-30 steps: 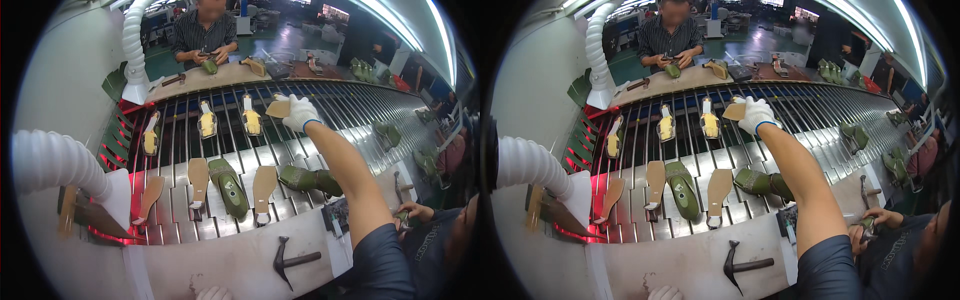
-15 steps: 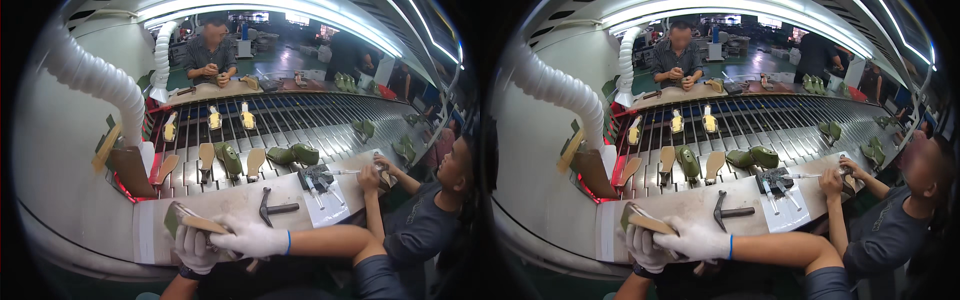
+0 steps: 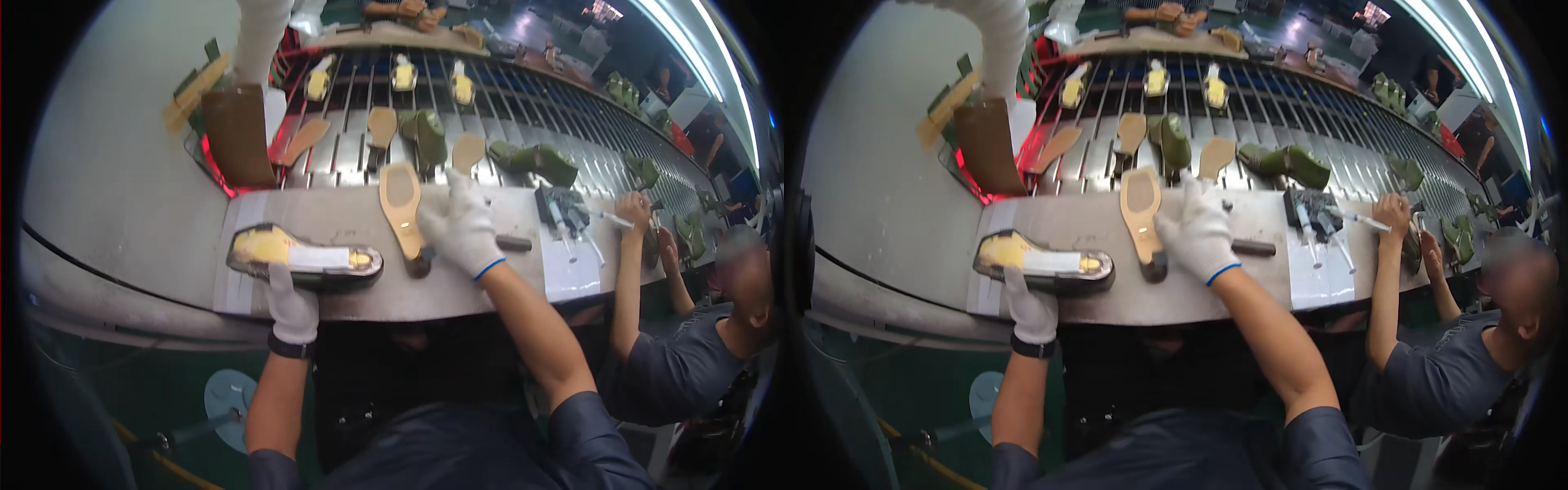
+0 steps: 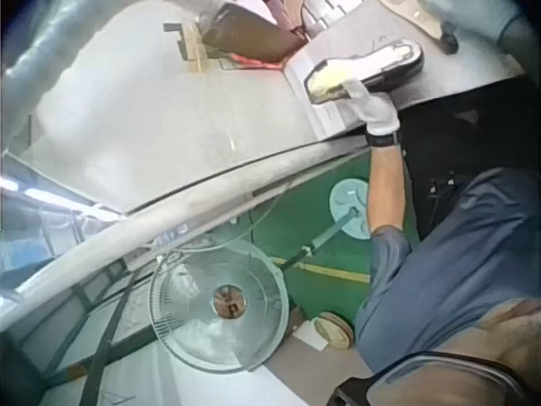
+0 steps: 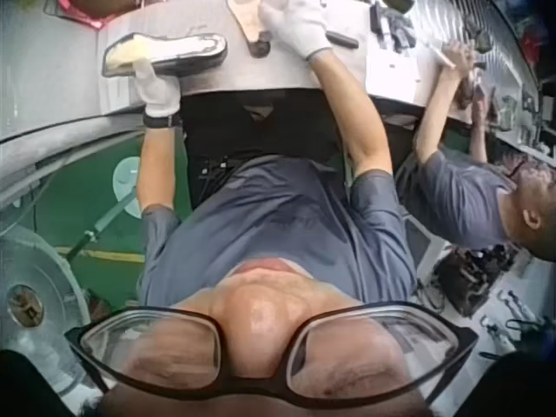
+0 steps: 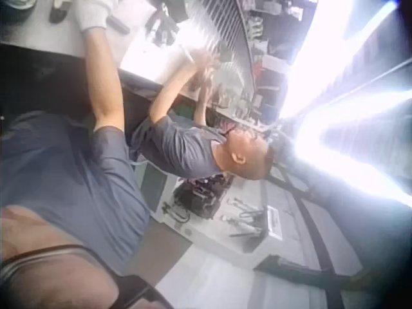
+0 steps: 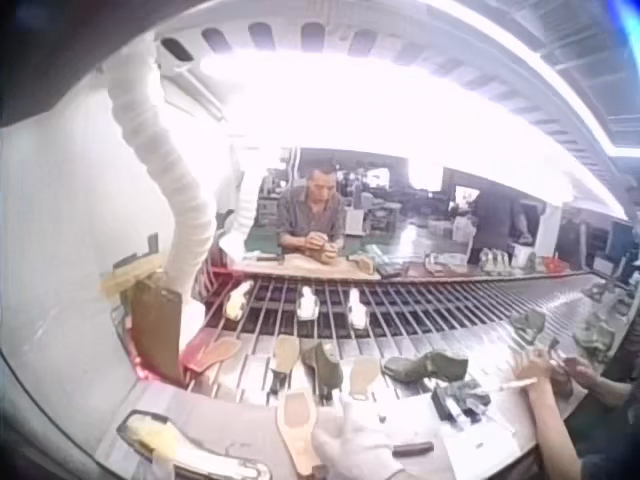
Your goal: The person attaches shoe soles to lasted shoe uppers by pressing them together by hand and hammering along the edges with a hammer, then places the assembled shoes onto the conveyor belt.
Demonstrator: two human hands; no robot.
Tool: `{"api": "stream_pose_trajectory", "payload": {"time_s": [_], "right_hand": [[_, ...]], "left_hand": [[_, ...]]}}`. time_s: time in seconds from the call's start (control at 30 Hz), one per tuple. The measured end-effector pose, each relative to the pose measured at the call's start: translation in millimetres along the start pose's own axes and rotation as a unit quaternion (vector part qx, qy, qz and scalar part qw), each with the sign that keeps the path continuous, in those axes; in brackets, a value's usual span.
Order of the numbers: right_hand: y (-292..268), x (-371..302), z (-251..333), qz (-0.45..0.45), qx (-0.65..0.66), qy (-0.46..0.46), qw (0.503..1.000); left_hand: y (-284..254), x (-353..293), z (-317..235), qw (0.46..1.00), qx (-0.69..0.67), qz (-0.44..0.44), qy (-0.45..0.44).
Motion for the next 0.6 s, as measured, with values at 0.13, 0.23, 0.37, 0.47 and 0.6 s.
{"api": "stream_pose_trajectory", "payload": {"time_s": [0.13, 0.23, 0.37, 0.47, 0.6], "right_hand": [[-23.6, -15.0, 7.4, 0.082, 0.449, 0.121, 0.881], [-6.4, -38.6, 26.7, 0.136, 0.525, 0.118, 0.832], [20.5, -50.9, 32.8, 0.155, 0.501, 0.199, 0.828], [26.4, -49.2, 33.5, 0.108, 0.475, 0.265, 0.832], [29.4, -44.8, 39.6, 0.094, 0.393, 0.229, 0.886]], "left_hand": [[15.3, -6.5, -14.0, 0.993, -0.055, 0.057, -0.09], [20.5, -13.6, -19.5, 0.991, -0.039, 0.078, -0.106], [19.2, -13.6, -26.2, 0.987, -0.043, 0.088, -0.127], [24.0, -13.4, -29.0, 0.985, -0.05, 0.093, -0.14], [25.2, -15.9, -30.0, 0.985, -0.055, 0.077, -0.145]]}}
Point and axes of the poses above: each hand's wrist, its own x-axis towards the middle knuckle, its own y-axis out of the palm, z = x × y, the point moved 4 cm from there along x, towards the middle knuckle, and after that the axes turned 1 degree about -y, right-handed, at the moved point
